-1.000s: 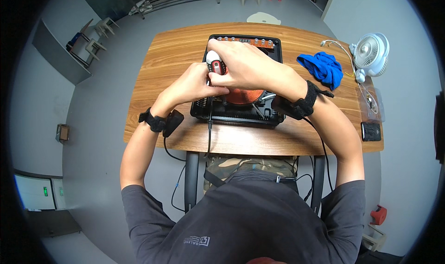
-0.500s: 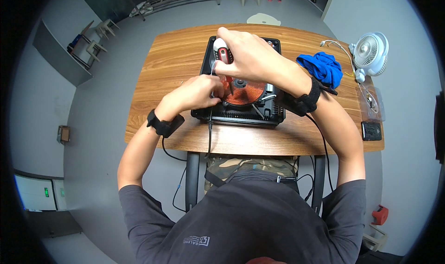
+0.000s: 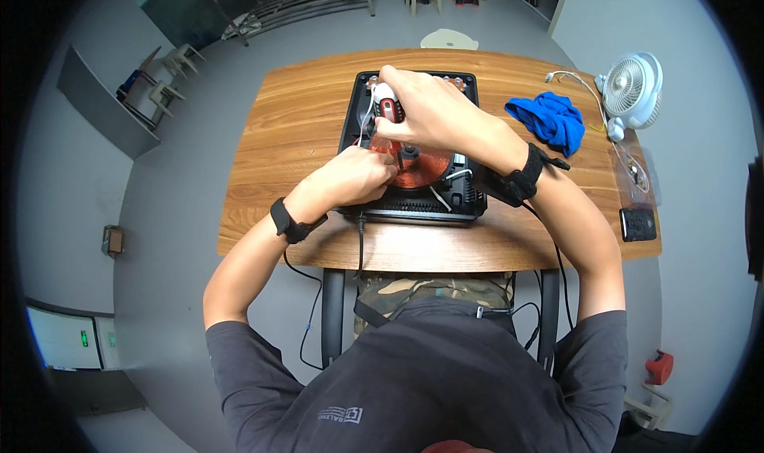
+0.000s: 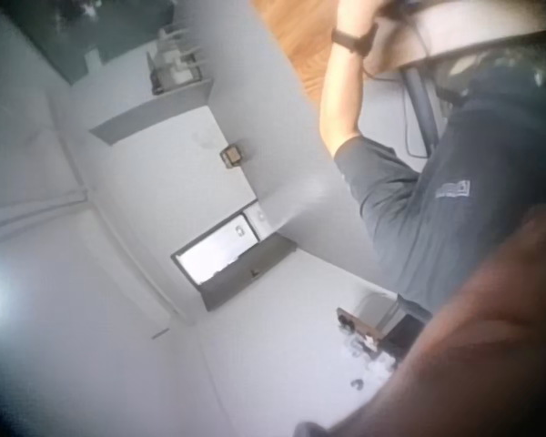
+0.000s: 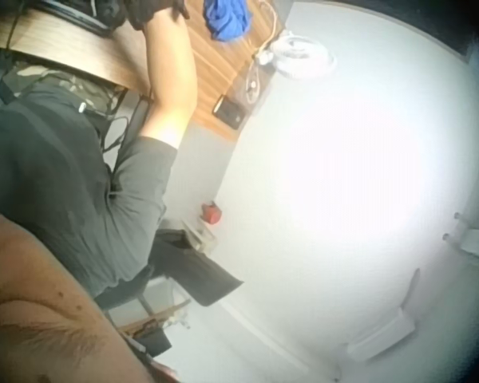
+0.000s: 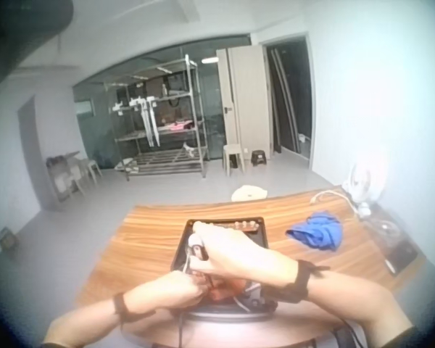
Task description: The person uses a screwdriver to remove screws from the bottom of a black electronic device on a wooden table. After removing the screws, the person opens the device to reveal its internal components, including a copper-colored circular part and circuitry.
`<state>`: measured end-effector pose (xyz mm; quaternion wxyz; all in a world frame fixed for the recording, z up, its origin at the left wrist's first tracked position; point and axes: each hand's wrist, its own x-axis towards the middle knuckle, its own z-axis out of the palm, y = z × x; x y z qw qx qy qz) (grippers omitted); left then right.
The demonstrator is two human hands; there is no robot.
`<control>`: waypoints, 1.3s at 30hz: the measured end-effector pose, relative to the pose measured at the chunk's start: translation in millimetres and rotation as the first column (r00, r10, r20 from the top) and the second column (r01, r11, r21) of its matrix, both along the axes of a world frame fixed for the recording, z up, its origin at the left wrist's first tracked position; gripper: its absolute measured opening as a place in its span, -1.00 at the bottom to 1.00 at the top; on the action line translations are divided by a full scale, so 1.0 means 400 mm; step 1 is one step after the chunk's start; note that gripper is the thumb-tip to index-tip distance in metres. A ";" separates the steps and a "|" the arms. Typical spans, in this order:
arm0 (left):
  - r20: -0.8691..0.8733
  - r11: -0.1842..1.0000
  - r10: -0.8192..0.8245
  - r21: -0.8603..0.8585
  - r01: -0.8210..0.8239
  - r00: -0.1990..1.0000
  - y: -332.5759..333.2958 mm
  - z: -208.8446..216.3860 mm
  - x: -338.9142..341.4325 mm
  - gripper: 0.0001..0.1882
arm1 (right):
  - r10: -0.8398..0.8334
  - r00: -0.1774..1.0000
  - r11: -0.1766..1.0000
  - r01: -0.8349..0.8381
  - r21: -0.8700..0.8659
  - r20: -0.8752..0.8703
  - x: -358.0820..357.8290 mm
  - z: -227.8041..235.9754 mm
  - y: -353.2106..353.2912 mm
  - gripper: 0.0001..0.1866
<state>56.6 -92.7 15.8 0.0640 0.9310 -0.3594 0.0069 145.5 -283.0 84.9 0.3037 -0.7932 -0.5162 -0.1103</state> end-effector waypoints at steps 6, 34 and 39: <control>0.037 0.999 -0.039 -0.033 0.041 0.999 0.002 0.004 -0.005 -0.94 | 0.006 1.000 1.000 -0.005 0.001 -0.020 0.004 0.000 -0.003 -0.57; 0.151 0.931 -0.342 0.185 0.313 0.928 0.005 -0.002 0.017 -0.90 | -0.045 0.999 0.997 0.045 -0.064 -0.011 -0.015 0.041 -0.009 -0.55; 0.154 0.883 -0.419 0.300 0.362 0.895 0.000 0.009 0.021 -0.89 | -0.039 0.999 0.999 0.039 -0.035 -0.001 -0.006 0.035 -0.010 -0.56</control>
